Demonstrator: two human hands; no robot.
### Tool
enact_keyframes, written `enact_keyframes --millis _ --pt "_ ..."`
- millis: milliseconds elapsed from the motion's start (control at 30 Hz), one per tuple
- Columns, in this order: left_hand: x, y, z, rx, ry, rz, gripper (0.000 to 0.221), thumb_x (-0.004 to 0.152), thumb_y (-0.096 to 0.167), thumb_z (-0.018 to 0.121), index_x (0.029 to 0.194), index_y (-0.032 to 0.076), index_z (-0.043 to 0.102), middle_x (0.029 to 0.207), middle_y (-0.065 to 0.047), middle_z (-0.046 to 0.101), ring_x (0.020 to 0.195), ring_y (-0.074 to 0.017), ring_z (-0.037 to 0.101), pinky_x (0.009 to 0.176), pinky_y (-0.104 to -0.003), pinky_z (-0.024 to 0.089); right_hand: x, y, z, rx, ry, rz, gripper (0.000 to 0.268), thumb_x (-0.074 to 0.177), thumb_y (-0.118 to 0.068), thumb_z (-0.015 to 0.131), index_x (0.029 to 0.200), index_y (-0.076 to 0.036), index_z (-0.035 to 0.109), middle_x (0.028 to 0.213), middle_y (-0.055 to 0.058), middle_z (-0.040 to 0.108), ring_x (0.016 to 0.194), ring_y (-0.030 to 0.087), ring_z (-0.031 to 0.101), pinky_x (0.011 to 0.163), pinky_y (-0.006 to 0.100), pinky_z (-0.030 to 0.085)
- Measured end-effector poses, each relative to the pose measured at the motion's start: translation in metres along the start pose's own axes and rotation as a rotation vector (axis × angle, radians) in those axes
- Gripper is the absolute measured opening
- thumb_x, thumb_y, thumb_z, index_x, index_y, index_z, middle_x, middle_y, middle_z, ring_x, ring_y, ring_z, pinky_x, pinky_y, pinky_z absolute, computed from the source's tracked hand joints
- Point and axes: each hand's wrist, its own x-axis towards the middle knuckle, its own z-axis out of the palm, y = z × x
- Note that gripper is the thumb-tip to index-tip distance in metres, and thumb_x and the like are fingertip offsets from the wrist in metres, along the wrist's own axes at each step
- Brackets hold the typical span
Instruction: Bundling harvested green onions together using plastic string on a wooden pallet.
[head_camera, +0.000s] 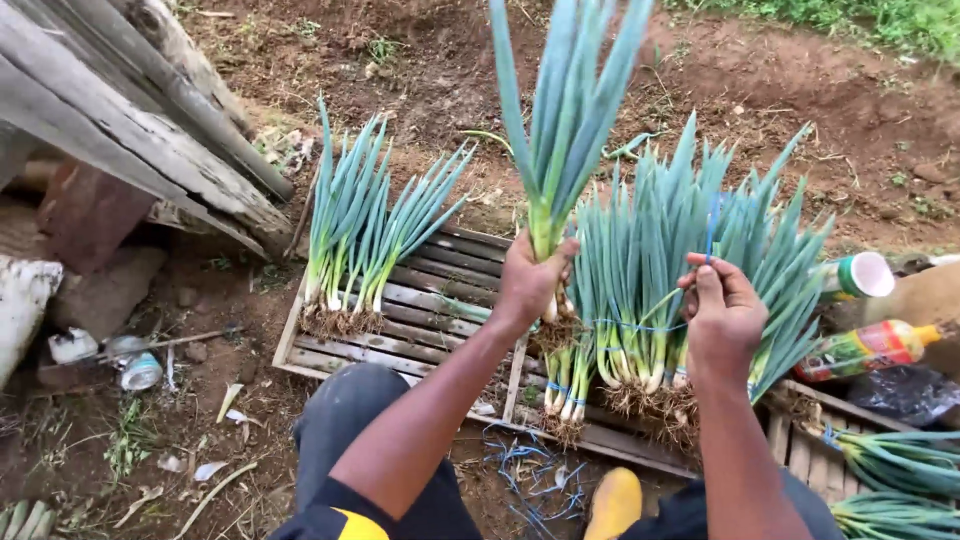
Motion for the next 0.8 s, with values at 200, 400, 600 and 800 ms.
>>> enact_keyframes --millis 200,400,600,800 --pt "-0.003 -0.006 -0.002 0.01 0.014 -0.031 0.027 0.089 0.015 0.08 0.104 0.005 0.06 0.069 -0.004 0.063 0.055 -0.0103 0.062 0.055 -0.025 0.057 -0.014 -0.017 0.008 -0.07 -0.107 -0.085 0.023 0.108 0.003 0.053 0.126 -0.002 0.066 0.077 0.013 0.064 0.057 0.005 0.036 0.049 0.018 0.033" --pt "-0.012 -0.003 0.004 -0.07 0.05 -0.103 0.033 0.082 0.016 0.087 0.099 0.0 0.063 0.072 -0.009 0.066 0.064 -0.0165 0.068 0.054 -0.031 0.064 -0.025 -0.021 0.015 -0.169 -0.162 -0.103 0.011 0.104 0.0 0.062 0.114 0.0 0.065 0.082 0.015 0.072 0.055 0.004 0.041 0.051 0.017 0.035" --pt "-0.012 -0.016 0.009 -0.063 0.142 0.033 0.048 0.067 0.013 0.096 0.103 0.0 0.067 0.08 -0.002 0.061 0.079 -0.0098 0.064 0.066 -0.026 0.057 -0.023 -0.011 0.013 -0.306 -0.154 -0.121 0.001 0.097 -0.001 0.073 0.095 -0.001 0.073 0.075 0.016 0.073 0.062 0.016 0.063 0.063 0.028 0.051" --pt "-0.036 0.017 0.023 0.215 0.099 0.105 0.09 0.069 0.018 0.091 0.145 0.001 0.046 0.134 -0.032 0.043 0.122 -0.0466 0.059 0.109 -0.056 0.044 -0.018 0.032 0.024 -0.537 -0.254 0.11 0.008 0.082 -0.019 0.082 0.089 -0.022 0.084 0.069 0.003 0.075 0.068 0.012 0.07 0.069 0.03 0.058"
